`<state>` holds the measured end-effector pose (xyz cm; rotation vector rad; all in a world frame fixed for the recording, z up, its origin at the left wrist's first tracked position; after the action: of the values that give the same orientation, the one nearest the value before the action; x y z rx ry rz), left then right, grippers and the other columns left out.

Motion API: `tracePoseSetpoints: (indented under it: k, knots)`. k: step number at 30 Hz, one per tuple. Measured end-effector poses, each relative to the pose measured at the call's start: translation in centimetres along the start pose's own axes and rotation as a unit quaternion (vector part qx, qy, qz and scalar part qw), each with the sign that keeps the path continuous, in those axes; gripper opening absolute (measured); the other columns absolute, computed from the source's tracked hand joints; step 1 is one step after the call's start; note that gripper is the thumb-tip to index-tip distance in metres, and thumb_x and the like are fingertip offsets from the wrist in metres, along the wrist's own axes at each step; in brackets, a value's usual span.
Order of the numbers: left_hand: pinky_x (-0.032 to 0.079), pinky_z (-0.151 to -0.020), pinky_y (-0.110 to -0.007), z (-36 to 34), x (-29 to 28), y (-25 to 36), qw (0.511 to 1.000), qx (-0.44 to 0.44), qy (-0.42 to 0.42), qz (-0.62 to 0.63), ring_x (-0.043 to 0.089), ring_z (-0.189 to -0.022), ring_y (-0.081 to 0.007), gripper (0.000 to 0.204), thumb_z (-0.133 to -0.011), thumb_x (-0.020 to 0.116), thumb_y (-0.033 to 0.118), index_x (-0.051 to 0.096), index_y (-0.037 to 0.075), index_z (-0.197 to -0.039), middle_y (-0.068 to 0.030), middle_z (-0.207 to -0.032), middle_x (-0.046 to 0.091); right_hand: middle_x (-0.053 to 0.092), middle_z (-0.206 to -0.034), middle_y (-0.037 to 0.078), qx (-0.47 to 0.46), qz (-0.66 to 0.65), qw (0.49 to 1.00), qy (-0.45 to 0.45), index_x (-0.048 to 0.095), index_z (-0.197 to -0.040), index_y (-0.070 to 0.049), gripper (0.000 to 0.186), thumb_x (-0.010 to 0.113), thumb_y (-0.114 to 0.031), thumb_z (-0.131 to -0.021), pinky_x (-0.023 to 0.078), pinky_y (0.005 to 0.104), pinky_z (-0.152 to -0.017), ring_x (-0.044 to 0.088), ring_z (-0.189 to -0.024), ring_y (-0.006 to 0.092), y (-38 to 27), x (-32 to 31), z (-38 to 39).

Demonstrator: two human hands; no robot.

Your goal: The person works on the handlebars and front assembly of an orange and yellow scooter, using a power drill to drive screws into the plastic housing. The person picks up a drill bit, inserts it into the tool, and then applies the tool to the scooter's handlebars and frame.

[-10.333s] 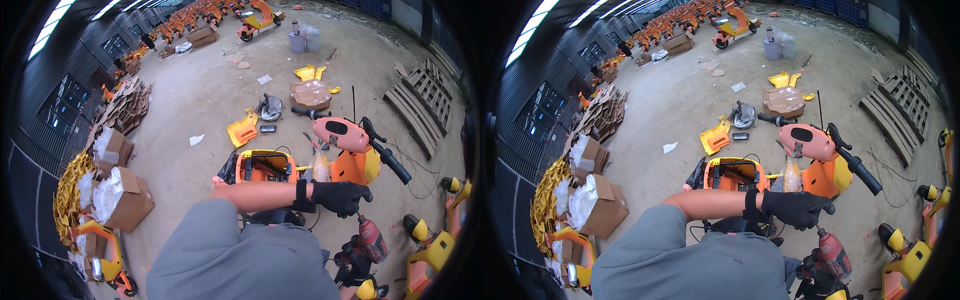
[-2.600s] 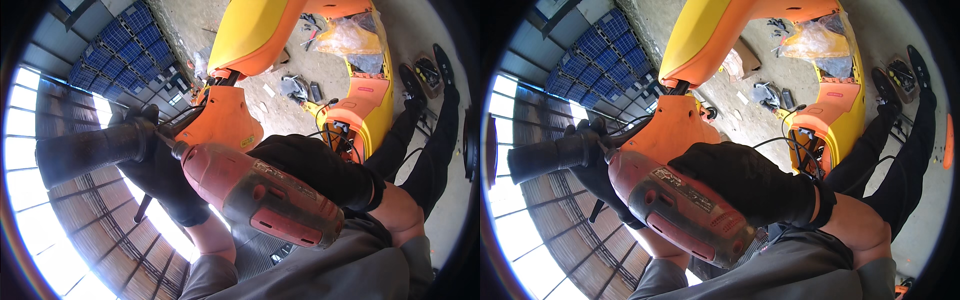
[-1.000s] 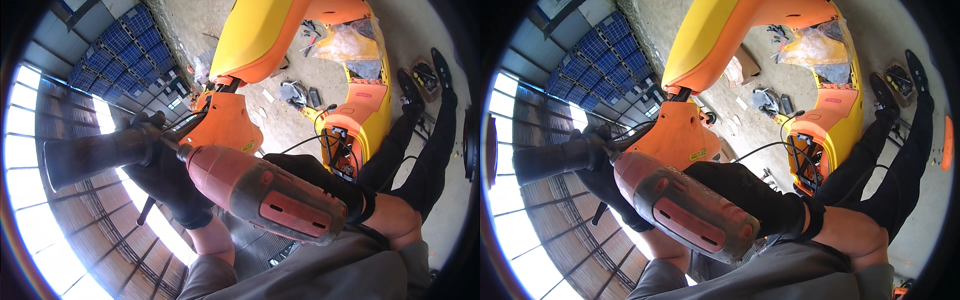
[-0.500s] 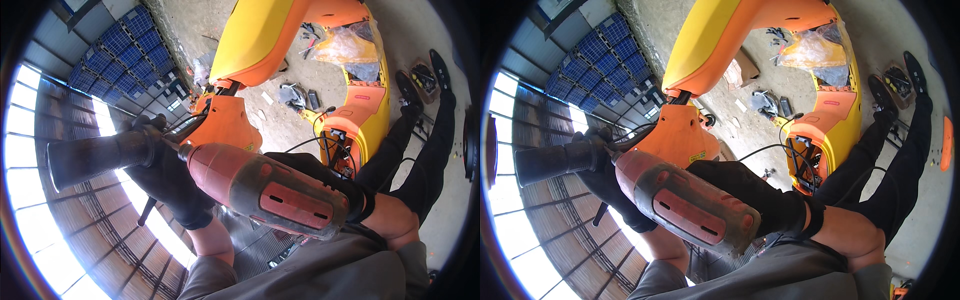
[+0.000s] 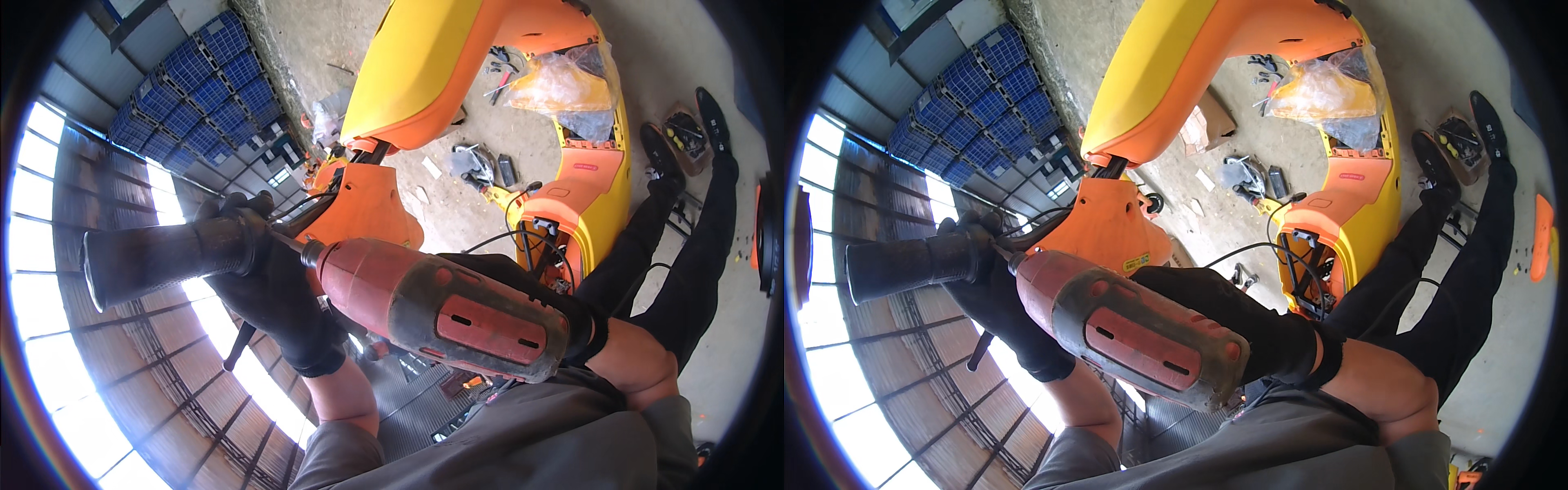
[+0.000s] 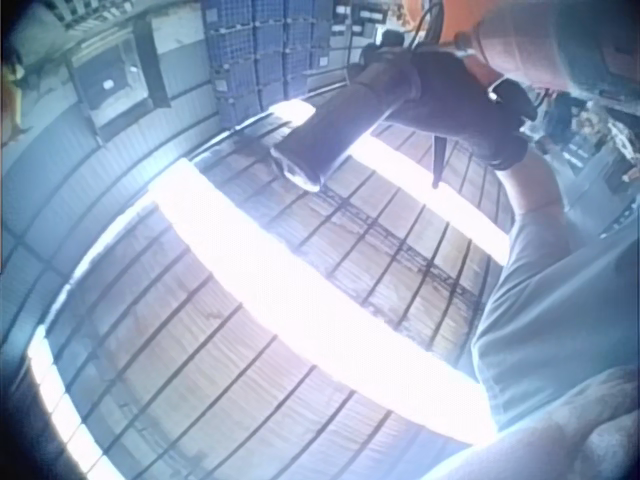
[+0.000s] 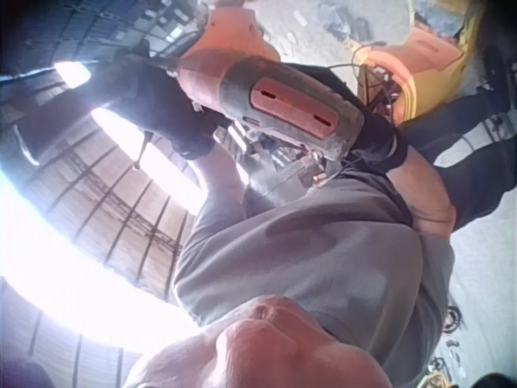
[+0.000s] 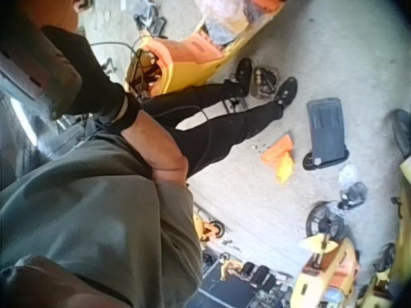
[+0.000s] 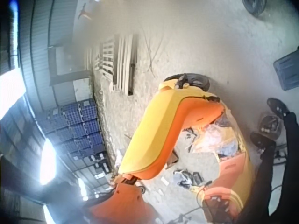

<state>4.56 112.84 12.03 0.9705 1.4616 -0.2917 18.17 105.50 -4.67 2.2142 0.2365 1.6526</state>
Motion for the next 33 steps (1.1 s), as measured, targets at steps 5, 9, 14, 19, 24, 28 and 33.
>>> tracePoseSetpoints:
  k: [5,9,14,19,24,28,33]
  knots:
    - [0.048,-0.085,-0.031,-0.1,0.6,0.5,1.0,-0.007,-0.026,-0.016,0.059,-0.099,-0.021,0.056,-0.078,0.057,-0.009,0.037,-0.003,-0.13,-0.0129,-0.106,0.056,0.053,-0.131,0.012,0.035,-0.11,0.993,-0.002,0.041,-0.137,-0.004,0.069,0.073,-0.012,-0.076,0.046,0.0298,-0.097,0.056,-0.114,0.0156,1.0,0.2,0.5]
    - [0.048,-0.086,-0.031,0.1,0.0,-0.3,1.0,-0.015,-0.012,-0.021,0.058,-0.099,-0.0206,0.055,-0.075,0.057,-0.013,0.039,-0.002,-0.126,-0.0126,-0.107,0.055,0.052,-0.132,0.011,0.05,-0.14,0.989,0.016,0.039,-0.137,-0.005,0.069,0.073,-0.004,-0.076,0.05,0.03,-0.095,0.056,-0.114,0.0138,1.2,0.2,0.6]
    - [0.045,-0.091,-0.033,0.4,0.3,0.1,0.997,0.018,-0.034,-0.071,0.057,-0.099,-0.0191,0.046,-0.072,0.058,-0.012,0.044,0.001,-0.114,-0.0106,-0.105,0.056,0.044,-0.14,0.01,-0.055,0.214,0.975,-0.005,0.031,-0.142,-0.009,0.067,0.065,-0.012,-0.085,0.04,0.0321,-0.105,0.05,-0.123,0.0181,0.1,-0.5,0.9]
    - [0.053,-0.084,-0.03,0.4,1.0,0.6,0.994,0.017,-0.055,-0.095,0.059,-0.098,-0.0179,0.048,-0.074,0.059,-0.011,0.04,0.0,-0.116,-0.011,-0.105,0.055,0.057,-0.124,0.004,0.057,0.136,0.989,0.027,0.05,-0.128,-0.013,0.041,0.058,-0.024,-0.09,0.043,0.034,-0.101,0.057,-0.109,0.0154,4.2,-4.1,1.9]
    - [0.043,-0.086,-0.033,0.3,0.6,-1.3,0.995,0.027,-0.038,-0.087,0.053,-0.097,-0.0227,0.052,-0.073,0.069,-0.001,0.041,0.0,-0.116,-0.0125,-0.104,0.051,0.056,-0.123,0.008,0.113,0.065,0.981,0.144,0.05,-0.127,-0.01,0.045,0.065,-0.021,-0.086,0.049,0.0324,-0.09,0.06,-0.102,0.0177,4.7,-7.7,4.7]
    - [0.045,-0.086,-0.035,0.0,0.9,-0.4,0.994,0.055,-0.041,-0.087,0.055,-0.099,-0.0252,0.056,-0.074,0.067,-0.002,0.04,-0.001,-0.123,-0.0163,-0.11,0.052,0.061,-0.113,0.01,0.05,0.37,0.878,0.299,0.055,-0.121,-0.005,0.048,0.074,-0.022,-0.08,0.049,0.0316,-0.088,0.061,-0.101,0.0203,-5.7,-8.5,8.7]
    - [0.047,-0.08,-0.039,0.2,-0.1,1.0,0.986,0.161,0.03,-0.03,0.057,-0.095,-0.0357,0.067,-0.078,0.058,-0.006,0.03,-0.002,-0.138,-0.0213,-0.108,0.052,0.065,-0.102,0.012,0.086,0.7,0.56,0.434,0.059,-0.11,-0.001,0.046,0.075,-0.022,-0.072,0.05,0.0326,-0.083,0.064,-0.094,0.023,-19.3,-6.1,19.2]
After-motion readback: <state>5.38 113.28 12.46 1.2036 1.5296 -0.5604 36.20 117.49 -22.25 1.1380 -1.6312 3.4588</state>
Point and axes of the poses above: each hand's wrist, its own z-axis away from the middle knuckle, its own x-axis out of the palm, y = z × x, the point moved 10 cm from there along -z, towards the middle knuckle
